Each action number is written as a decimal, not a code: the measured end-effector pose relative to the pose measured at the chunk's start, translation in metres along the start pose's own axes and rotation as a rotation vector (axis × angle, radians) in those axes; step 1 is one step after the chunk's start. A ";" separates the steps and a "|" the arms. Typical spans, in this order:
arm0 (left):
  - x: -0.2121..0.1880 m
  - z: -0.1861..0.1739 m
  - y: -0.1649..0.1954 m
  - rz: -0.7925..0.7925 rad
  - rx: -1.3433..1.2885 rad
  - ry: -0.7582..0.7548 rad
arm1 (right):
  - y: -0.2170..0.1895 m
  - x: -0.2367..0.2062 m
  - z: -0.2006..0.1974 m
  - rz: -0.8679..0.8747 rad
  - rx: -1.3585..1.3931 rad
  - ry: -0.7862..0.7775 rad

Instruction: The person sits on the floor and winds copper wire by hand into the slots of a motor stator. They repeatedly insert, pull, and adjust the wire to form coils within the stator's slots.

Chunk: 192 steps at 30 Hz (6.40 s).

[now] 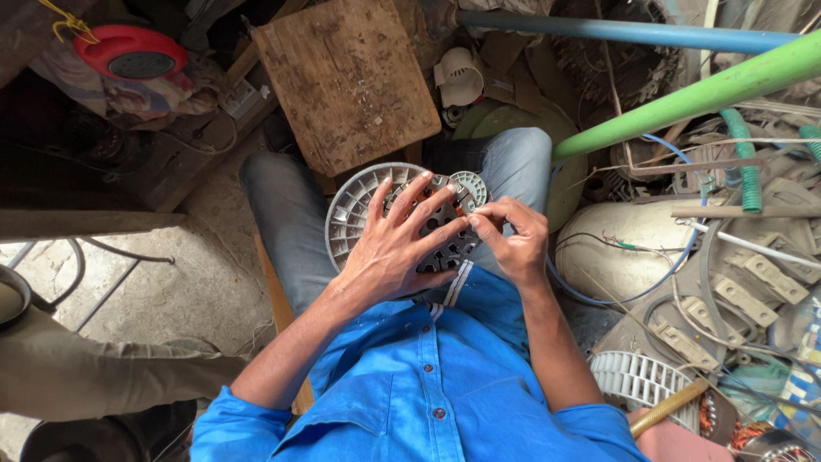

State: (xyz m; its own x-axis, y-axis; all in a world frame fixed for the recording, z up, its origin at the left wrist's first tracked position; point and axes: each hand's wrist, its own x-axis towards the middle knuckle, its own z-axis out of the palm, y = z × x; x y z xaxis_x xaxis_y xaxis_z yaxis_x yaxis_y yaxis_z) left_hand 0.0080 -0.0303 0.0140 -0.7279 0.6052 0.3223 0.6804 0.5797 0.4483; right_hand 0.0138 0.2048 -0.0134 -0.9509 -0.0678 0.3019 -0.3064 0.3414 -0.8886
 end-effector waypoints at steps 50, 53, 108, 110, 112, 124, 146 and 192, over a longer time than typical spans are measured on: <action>0.002 -0.006 0.001 -0.043 -0.025 -0.002 | -0.017 -0.019 -0.018 0.100 -0.011 -0.149; 0.001 -0.005 0.001 -0.044 -0.022 -0.002 | -0.025 -0.017 -0.017 0.115 -0.071 -0.139; -0.005 0.004 0.015 -0.093 -0.060 0.136 | 0.026 0.035 -0.002 0.175 0.170 -0.069; -0.005 0.005 0.014 -0.093 -0.067 0.141 | 0.017 0.027 -0.013 0.108 0.156 -0.053; -0.006 0.005 0.015 -0.099 -0.074 0.142 | 0.009 0.016 -0.028 0.083 0.113 -0.045; -0.005 0.004 0.013 -0.086 -0.083 0.152 | -0.033 -0.011 -0.081 -0.027 -0.085 0.066; -0.004 -0.001 0.015 -0.072 -0.090 0.187 | -0.037 0.041 -0.072 -0.160 0.286 0.042; -0.005 0.001 0.014 -0.084 -0.089 0.165 | -0.085 0.002 -0.175 -0.036 -0.807 -0.387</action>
State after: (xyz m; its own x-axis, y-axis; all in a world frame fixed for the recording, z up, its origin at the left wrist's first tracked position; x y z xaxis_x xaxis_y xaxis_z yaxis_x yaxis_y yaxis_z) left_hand 0.0214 -0.0247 0.0180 -0.7908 0.4548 0.4096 0.6118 0.5697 0.5487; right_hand 0.0453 0.3399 0.1239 -0.9338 -0.3531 0.0577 -0.3521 0.8783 -0.3235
